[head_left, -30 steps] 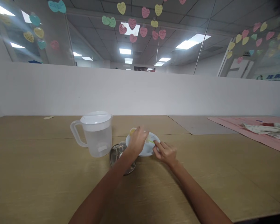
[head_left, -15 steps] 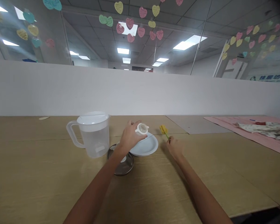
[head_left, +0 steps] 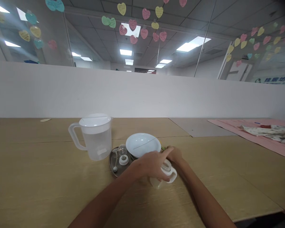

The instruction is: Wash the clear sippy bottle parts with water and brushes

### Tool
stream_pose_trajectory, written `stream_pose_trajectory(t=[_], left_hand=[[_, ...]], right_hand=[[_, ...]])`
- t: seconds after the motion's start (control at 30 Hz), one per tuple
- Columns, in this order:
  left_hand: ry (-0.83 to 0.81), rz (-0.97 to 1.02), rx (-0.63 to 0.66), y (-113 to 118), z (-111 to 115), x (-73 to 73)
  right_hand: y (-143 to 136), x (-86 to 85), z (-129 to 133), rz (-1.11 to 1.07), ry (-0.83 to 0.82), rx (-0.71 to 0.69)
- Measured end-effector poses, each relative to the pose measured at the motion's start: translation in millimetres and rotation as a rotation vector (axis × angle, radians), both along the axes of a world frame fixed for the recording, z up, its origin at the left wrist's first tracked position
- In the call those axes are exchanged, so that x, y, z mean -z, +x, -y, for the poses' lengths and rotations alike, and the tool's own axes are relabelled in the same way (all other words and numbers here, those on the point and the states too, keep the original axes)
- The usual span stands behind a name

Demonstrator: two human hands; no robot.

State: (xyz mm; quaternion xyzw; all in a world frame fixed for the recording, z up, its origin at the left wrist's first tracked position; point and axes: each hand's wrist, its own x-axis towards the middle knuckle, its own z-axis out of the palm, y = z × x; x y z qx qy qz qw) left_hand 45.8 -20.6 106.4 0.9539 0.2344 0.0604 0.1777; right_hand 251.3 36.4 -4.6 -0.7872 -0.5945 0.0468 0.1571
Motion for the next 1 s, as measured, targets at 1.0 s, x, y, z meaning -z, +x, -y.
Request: stream_pose_trajectory(t=[1.0], left_hand=[[-0.038, -0.266, -0.628, -91, -120, 32.4]], right_hand=[[-10, -4.0, -5, 0.053, 0.084, 0.13]])
